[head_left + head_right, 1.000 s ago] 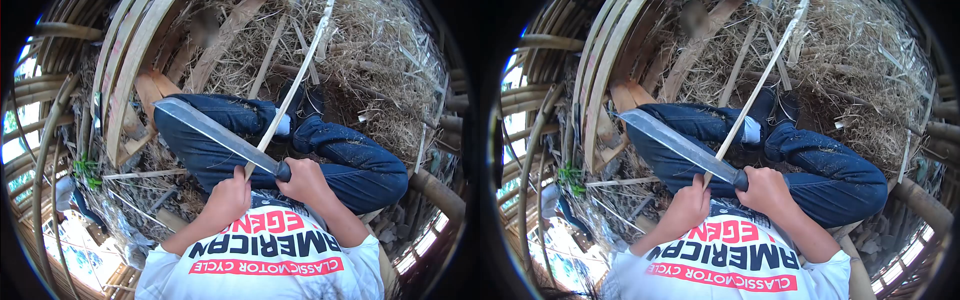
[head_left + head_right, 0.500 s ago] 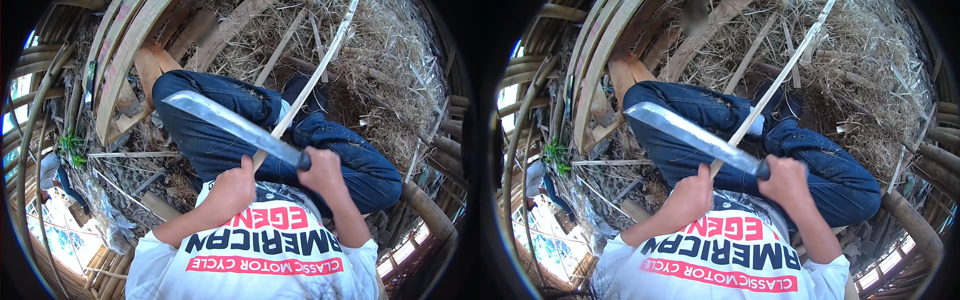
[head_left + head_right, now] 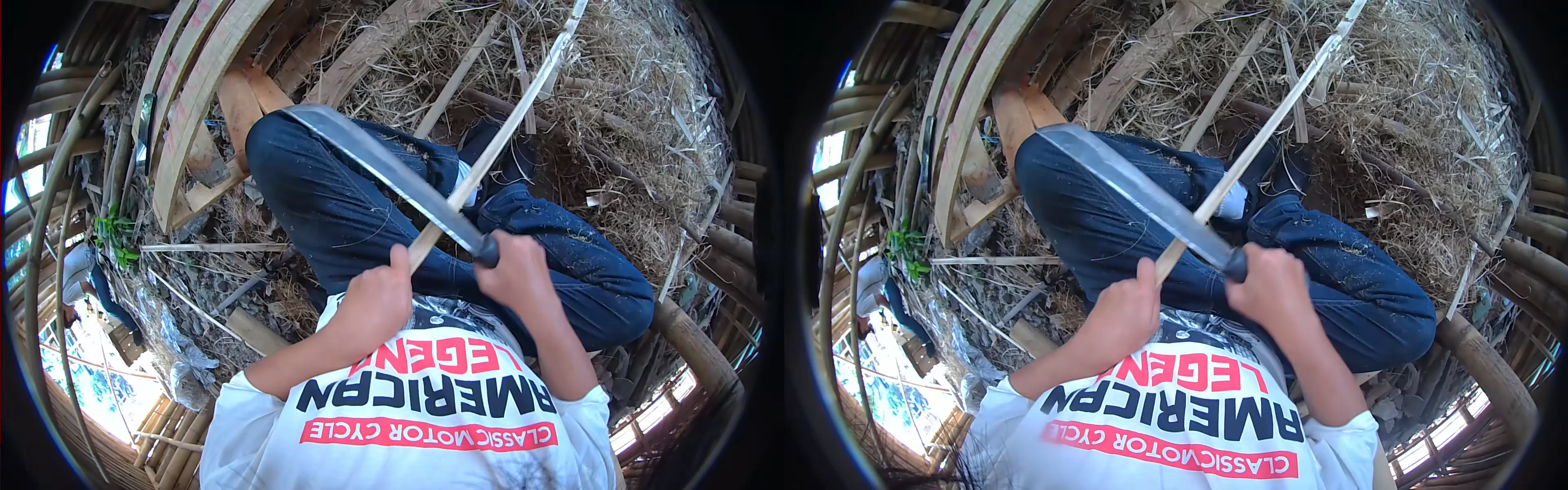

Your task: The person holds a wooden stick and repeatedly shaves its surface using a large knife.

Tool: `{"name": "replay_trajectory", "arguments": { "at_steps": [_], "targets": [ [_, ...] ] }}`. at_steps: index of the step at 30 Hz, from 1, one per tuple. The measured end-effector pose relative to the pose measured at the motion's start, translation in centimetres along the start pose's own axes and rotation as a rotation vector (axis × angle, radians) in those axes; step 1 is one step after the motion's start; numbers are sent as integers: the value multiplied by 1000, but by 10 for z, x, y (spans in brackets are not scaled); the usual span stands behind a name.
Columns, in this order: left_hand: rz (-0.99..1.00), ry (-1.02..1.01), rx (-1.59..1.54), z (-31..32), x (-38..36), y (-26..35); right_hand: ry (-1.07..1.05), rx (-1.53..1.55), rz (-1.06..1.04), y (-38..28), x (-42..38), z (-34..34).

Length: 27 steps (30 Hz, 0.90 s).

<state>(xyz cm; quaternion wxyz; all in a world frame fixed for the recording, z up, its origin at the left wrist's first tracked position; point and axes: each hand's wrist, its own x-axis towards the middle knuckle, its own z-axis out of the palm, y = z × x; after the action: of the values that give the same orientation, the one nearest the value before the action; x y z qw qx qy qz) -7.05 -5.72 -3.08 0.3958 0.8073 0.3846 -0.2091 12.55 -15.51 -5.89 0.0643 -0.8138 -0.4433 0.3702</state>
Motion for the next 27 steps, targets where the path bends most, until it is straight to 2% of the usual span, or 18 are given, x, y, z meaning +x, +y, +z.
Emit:
{"name": "replay_trajectory", "arguments": {
  "at_steps": [1, 4, 7, 9, 11, 14, 17, 19, 21, 23, 25, 27],
  "targets": [
    [1, -46, 7, 0, -3, 1, -33, 57, -67, -4, -4, 3],
    [-4, -38, 23, -3, -1, 1, -18, -92, -25, 8, 10, -10],
    [-27, -23, 9, -5, -3, 0, 94, 70, 18, 20, 20, -9],
    [-2, -34, -5, -2, -3, 0, 39, 48, 34, 1, 9, -6],
    [-2, -33, 6, 0, -4, 0, 38, 32, -38, 0, 7, -4],
    [-3, -30, 20, -5, -2, 0, 92, -16, 61, 31, 24, -6],
    [-21, -35, 18, -7, -3, 4, 112, 54, 86, 17, 16, -2],
    [-34, -69, 33, -7, -4, 6, -6, 16, -37, 8, 4, 1],
    [-52, -78, 62, -7, -3, 6, 27, -74, -105, 22, 15, -7],
    [-47, -44, 45, -7, -2, 6, 142, 18, 61, 38, 32, -2],
    [-42, -3, 25, -7, -5, 8, 166, 195, 83, 35, 35, -1],
    [-94, -61, 21, -9, -5, 14, 76, 124, 3, 20, 19, -6]
  ]
}}
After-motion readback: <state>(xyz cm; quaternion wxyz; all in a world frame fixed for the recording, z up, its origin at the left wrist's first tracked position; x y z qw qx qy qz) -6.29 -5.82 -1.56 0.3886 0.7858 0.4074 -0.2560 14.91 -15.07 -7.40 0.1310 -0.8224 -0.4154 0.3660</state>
